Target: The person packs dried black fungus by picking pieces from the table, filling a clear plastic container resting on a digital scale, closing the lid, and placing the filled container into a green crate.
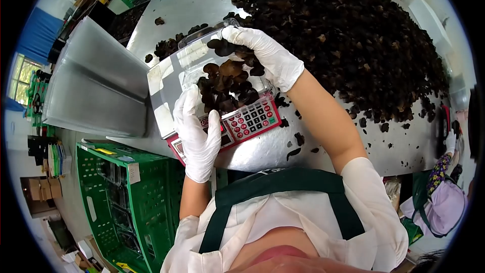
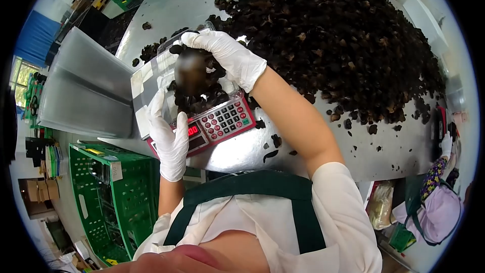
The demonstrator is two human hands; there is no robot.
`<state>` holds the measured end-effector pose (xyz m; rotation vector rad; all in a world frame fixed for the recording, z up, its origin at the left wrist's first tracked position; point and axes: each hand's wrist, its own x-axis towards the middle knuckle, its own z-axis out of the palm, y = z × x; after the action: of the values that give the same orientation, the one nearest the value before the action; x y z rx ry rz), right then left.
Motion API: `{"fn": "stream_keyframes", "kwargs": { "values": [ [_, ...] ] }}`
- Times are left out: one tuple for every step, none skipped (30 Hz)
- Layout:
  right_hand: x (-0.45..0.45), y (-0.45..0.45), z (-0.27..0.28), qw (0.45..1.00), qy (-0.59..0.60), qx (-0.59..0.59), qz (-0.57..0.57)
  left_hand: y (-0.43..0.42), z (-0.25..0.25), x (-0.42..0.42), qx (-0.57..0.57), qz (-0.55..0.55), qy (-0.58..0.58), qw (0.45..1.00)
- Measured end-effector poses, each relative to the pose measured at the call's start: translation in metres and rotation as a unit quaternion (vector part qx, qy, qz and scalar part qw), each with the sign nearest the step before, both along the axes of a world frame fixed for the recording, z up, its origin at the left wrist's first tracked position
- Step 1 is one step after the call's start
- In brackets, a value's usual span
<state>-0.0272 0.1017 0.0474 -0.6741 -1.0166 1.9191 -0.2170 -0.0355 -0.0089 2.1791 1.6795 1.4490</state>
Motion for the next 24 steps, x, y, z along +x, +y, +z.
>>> {"fn": "stream_keyframes", "kwargs": {
  "values": [
    [0.002, -0.001, 0.0, 1.0, -0.001, 0.012, 0.003, 0.0, -0.001, 0.0, -0.002, -0.001, 0.0, 1.0],
    [0.004, 0.001, -0.001, 1.0, -0.001, 0.012, 0.001, 0.001, -0.001, 0.0, -0.011, -0.004, -0.005, 1.0],
    [0.006, 0.004, -0.002, 1.0, 0.005, 0.023, 0.018, 0.002, -0.002, 0.001, -0.02, -0.009, -0.01, 1.0],
    [0.007, 0.006, -0.003, 0.999, 0.012, 0.036, 0.035, 0.004, -0.001, 0.001, -0.019, -0.011, -0.009, 1.0],
    [0.006, 0.006, -0.004, 0.999, 0.013, 0.038, 0.034, 0.005, 0.001, 0.002, -0.009, -0.009, -0.006, 1.0],
    [0.005, 0.003, -0.004, 0.999, 0.015, 0.042, 0.023, 0.006, 0.003, 0.003, -0.001, -0.007, -0.002, 1.0],
    [0.004, 0.003, -0.004, 0.999, 0.016, 0.049, 0.013, 0.01, 0.007, 0.005, 0.004, -0.007, -0.002, 1.0],
    [0.002, 0.001, -0.005, 0.999, 0.016, 0.048, 0.015, 0.014, 0.011, 0.006, 0.026, -0.013, -0.003, 1.0],
    [-0.001, 0.001, -0.006, 0.998, 0.04, 0.047, 0.015, 0.019, 0.017, 0.009, 0.05, -0.019, -0.003, 0.999],
    [-0.003, 0.002, -0.007, 0.997, 0.064, 0.047, 0.016, 0.024, 0.023, 0.011, 0.052, -0.015, -0.003, 0.999],
    [-0.004, 0.001, -0.009, 0.994, 0.095, 0.039, 0.036, 0.027, 0.031, 0.014, 0.046, -0.02, 0.029, 0.998],
    [-0.003, 0.0, -0.008, 0.994, 0.096, 0.038, 0.039, 0.031, 0.038, 0.017, 0.04, -0.024, 0.061, 0.997],
    [-0.002, 0.0, -0.005, 0.994, 0.076, 0.057, 0.049, 0.039, 0.043, 0.021, 0.088, -0.003, 0.102, 0.991],
    [-0.001, -0.001, -0.004, 0.994, 0.057, 0.074, 0.058, 0.044, 0.041, 0.019, 0.087, -0.002, 0.103, 0.991],
    [-0.001, -0.001, -0.006, 0.994, 0.057, 0.073, 0.058, 0.047, 0.036, 0.014, 0.073, -0.001, 0.138, 0.988],
    [-0.001, 0.001, -0.009, 0.992, 0.075, 0.076, 0.068, 0.048, 0.034, 0.012, 0.059, -0.001, 0.174, 0.983],
    [0.0, 0.003, -0.01, 0.989, 0.094, 0.08, 0.076, 0.046, 0.035, 0.012, 0.073, 0.008, 0.16, 0.984],
    [0.001, 0.003, -0.01, 0.99, 0.095, 0.079, 0.074, 0.041, 0.036, 0.01, 0.072, 0.006, 0.162, 0.984],
    [0.002, 0.002, -0.007, 0.993, 0.035, 0.105, 0.045, 0.035, 0.038, 0.006, 0.06, 0.015, 0.171, 0.983],
    [0.003, 0.002, -0.004, 0.991, -0.026, 0.132, 0.017, 0.029, 0.039, 0.001, 0.049, 0.024, 0.18, 0.982],
    [-0.001, -0.002, -0.001, 0.985, -0.053, 0.161, 0.009, 0.024, 0.037, -0.003, 0.04, 0.022, 0.167, 0.985],
    [-0.004, -0.007, 0.005, 0.972, -0.078, 0.219, 0.022, 0.016, 0.04, -0.005, 0.042, 0.029, 0.172, 0.984],
    [-0.007, -0.007, -0.001, 0.919, -0.161, 0.36, 0.006, 0.01, 0.04, -0.009, 0.048, 0.036, 0.173, 0.983],
    [-0.009, -0.006, -0.009, 0.838, -0.248, 0.486, -0.018, 0.007, 0.039, -0.011, 0.056, 0.033, 0.173, 0.983]
  ]
}}
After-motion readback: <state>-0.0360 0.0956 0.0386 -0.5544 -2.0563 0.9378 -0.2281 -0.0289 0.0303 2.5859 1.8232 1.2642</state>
